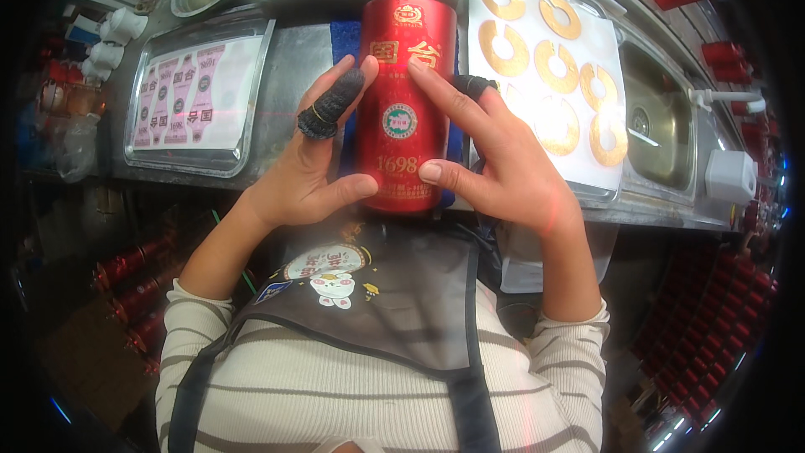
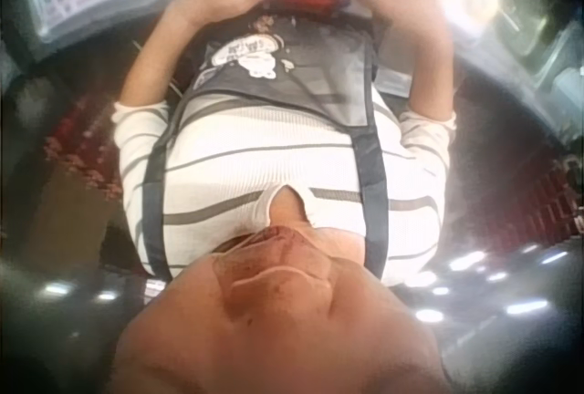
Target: The person applies round paper labels to the neck and body of red cylindrical cans. They peel each label from a sheet, position it on the can, and smooth it down with their fingers. The cans are handled one at a time on a stainless steel work surface.
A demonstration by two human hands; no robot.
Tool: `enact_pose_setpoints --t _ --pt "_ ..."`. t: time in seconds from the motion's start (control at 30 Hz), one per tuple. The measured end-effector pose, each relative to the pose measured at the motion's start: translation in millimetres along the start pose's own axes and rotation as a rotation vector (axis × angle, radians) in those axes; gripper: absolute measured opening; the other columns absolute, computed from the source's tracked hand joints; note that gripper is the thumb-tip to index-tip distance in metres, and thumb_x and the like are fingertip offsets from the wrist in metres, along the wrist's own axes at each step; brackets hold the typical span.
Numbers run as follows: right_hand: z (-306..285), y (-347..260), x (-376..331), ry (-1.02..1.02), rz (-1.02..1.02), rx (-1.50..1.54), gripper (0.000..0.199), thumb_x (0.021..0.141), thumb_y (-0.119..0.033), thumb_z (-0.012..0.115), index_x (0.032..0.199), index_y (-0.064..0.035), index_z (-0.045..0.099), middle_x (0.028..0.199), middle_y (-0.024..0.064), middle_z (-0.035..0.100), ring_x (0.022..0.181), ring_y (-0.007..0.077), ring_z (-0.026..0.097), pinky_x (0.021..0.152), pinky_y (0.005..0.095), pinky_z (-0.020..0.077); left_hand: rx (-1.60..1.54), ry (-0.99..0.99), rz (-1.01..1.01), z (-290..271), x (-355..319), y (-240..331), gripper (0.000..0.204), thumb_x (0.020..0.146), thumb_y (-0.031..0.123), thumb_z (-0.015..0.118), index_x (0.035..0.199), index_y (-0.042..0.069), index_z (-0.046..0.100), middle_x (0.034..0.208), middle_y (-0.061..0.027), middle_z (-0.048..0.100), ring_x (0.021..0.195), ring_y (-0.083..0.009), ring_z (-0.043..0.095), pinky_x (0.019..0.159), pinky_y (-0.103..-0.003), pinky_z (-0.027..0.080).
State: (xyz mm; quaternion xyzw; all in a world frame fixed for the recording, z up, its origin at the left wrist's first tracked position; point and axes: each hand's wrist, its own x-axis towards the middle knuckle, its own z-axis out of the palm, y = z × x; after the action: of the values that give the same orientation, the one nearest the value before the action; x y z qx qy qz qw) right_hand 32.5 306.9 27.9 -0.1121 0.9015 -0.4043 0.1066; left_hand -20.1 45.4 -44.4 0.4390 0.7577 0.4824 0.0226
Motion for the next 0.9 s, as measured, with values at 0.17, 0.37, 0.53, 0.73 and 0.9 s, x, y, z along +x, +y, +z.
enact_pose_setpoints --t 0.17,0.37,0.53,0.73,0.9 --pt "2 -1 -2 0.016 0.02 0.024 0.085 0.082 -0.041 0.076 0.157 -0.0235 0.04 0.081 0.009 0.041 0.073 0.0233 0.041 0.069 0.0338 0.0389 -0.004 -0.01 -0.066 -6 3 7 0.091 0.088 0.049 0.07 0.158 0.012 0.025 0.164 -0.0141 0.027 0.149 -0.0397 0.02 0.119 -0.053 0.018" --pt "4 -1 -1 0.033 0.02 0.007 0.085 0.082 -0.039 0.077 0.157 -0.0252 0.04 0.081 0.0083 0.043 0.073 0.0225 0.041 0.069 0.0335 0.0392 -0.003 -0.001 -0.034 -3 4 4 0.091 0.088 0.047 0.071 0.158 0.011 0.025 0.164 -0.0133 0.028 0.15 -0.0386 0.021 0.12 -0.052 0.018" --pt "3 -1 -1 0.064 0.058 0.063 0.088 0.082 -0.041 0.077 0.158 -0.0206 0.038 0.087 0.0063 0.046 0.072 0.0176 0.038 0.063 0.0298 0.036 -0.082 0.045 -0.061 -8 3 4 0.085 0.092 0.04 0.068 0.158 0.009 0.025 0.164 -0.0126 0.029 0.15 -0.0367 0.022 0.12 -0.049 0.017" --pt "2 -7 -2 0.102 0.028 -0.065 0.094 0.08 -0.044 0.079 0.158 -0.0154 0.036 0.094 0.0034 0.048 0.07 0.0113 0.033 0.058 0.0262 0.0322 -0.078 0.068 -0.108 -11 4 8 0.084 0.092 0.037 0.067 0.158 0.006 0.025 0.164 -0.0125 0.029 0.149 -0.0352 0.022 0.121 -0.047 0.017" --pt "5 -13 3 0.111 0.04 -0.102 0.091 0.076 -0.049 0.082 0.155 -0.0303 0.042 0.084 0.0133 0.048 0.074 0.0275 0.048 0.071 0.0365 0.0447 0.066 0.029 -0.043 -4 5 13 0.083 0.092 0.039 0.067 0.157 0.01 0.025 0.164 -0.0137 0.028 0.148 -0.0385 0.022 0.12 -0.05 0.017"
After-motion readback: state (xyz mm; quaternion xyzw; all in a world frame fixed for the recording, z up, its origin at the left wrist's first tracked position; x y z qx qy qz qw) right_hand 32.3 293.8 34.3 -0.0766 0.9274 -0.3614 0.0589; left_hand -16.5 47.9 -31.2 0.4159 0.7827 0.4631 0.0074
